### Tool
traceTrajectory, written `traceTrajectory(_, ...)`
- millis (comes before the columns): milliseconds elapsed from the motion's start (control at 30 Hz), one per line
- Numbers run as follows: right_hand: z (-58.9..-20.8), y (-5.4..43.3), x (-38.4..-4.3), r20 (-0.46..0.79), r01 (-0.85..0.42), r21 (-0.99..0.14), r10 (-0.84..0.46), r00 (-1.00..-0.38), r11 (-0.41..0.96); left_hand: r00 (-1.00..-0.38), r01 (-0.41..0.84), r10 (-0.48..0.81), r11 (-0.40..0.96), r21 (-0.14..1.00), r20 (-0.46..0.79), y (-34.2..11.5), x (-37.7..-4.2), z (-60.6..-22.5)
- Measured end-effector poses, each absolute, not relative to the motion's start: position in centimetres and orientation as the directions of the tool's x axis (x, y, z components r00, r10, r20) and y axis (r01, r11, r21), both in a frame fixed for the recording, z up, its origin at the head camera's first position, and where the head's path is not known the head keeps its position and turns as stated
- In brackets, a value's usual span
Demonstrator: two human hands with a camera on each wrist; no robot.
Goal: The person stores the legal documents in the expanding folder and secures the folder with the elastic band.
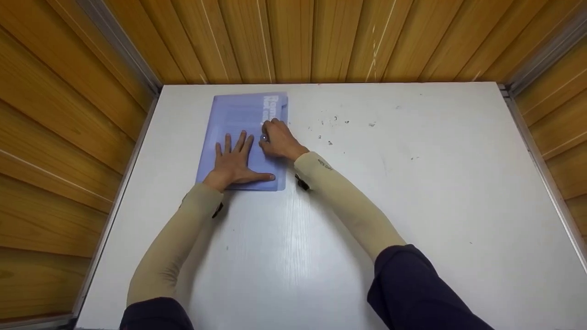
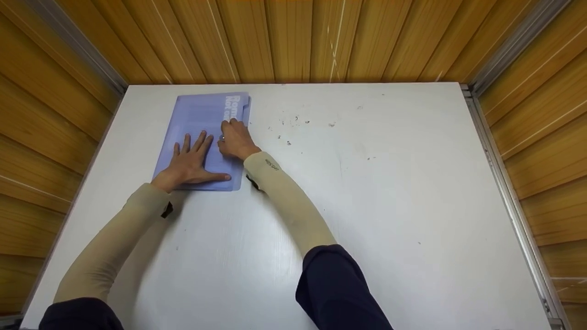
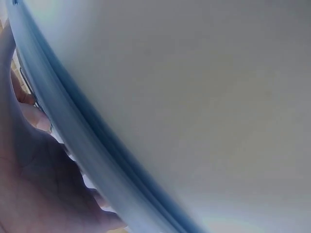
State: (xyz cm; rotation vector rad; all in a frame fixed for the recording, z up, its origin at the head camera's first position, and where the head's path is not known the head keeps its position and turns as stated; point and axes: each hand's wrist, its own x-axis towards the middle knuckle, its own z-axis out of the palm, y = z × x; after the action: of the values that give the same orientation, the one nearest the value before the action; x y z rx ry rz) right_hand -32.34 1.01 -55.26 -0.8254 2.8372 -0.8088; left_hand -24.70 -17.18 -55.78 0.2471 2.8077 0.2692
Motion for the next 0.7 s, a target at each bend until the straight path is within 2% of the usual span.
traceTrajectory(233, -55.6, 1.8, -32.6, 0.056, -0.481, -0.570, -0.553, -0.832, 0.666, -0.943, 0.160, 0.213, 0.964, 0.211, -0.255, -17.3, -24.5, -55.8)
traceTrajectory(367, -54.5, 2.6, -31.8, 0.030, -0.469, -0.580, -0.558, -0.829, 0.666, -0.943, 0.170, 0.222, 0.962, 0.215, -0.248, -17.3, -24.4, -55.9)
traceTrajectory(700, -52.6, 6.4, -32.3, 0.029, -0.509, -0.519, -0.581, -0.814, 0.687, -0.943, 0.195, 0.252, 0.947, 0.254, -0.216, -17.5, -24.8, -54.8)
